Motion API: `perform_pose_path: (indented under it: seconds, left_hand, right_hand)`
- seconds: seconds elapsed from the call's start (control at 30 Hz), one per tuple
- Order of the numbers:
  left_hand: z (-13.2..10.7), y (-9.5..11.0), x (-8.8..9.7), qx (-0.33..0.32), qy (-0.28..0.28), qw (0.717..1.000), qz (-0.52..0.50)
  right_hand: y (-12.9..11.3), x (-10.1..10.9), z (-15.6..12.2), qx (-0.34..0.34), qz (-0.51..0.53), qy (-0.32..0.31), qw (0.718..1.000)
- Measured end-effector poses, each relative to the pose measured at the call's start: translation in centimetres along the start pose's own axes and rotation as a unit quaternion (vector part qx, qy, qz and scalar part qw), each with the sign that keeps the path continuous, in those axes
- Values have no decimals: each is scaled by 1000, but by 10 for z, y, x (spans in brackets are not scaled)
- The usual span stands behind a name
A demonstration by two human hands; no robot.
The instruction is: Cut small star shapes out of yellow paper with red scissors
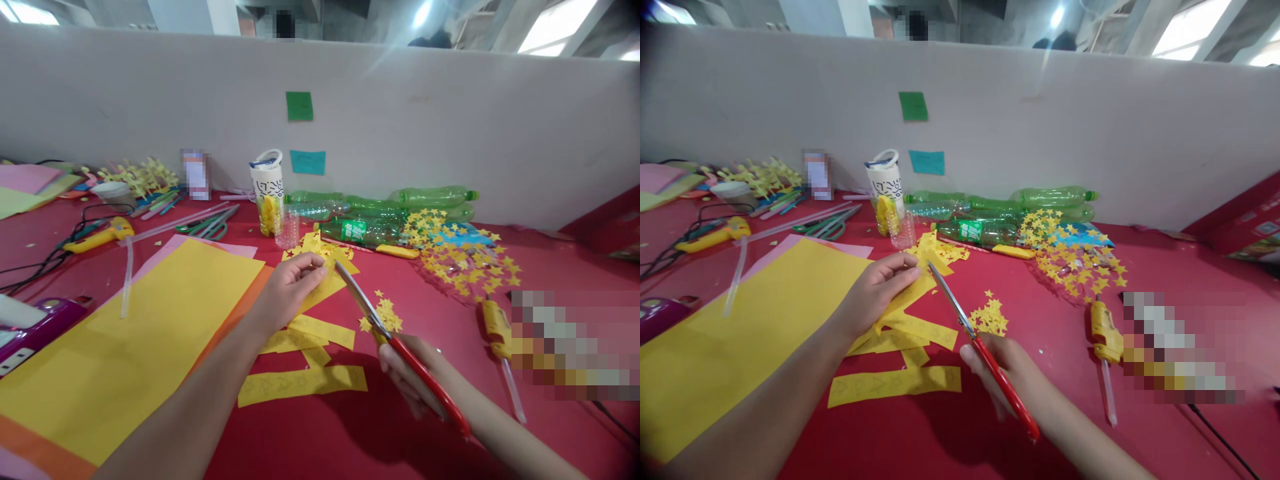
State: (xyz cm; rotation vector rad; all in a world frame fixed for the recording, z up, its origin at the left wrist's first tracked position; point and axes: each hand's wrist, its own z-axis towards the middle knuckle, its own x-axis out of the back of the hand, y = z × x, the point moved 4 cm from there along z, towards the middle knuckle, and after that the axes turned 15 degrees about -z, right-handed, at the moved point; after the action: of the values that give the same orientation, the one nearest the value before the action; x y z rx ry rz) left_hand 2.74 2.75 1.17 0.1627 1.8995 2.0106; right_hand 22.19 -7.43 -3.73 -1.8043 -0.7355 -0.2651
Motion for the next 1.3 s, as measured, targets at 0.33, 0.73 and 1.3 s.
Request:
perform_pose_path:
  seconds: [0.33,0.73,1.3]
  left_hand:
    - [0,2,4,-21,15,998,54]
    - [-19,-21,-44,139,-222,965,-4]
    - [-11,-6,-18,-24,58,992,-107]
  right_hand:
    - [-3,1,2,-2,29,-22,999]
    - [6,-6,5,50,200,-74,976]
    - [-5,-2,0,44,50,-46,997]
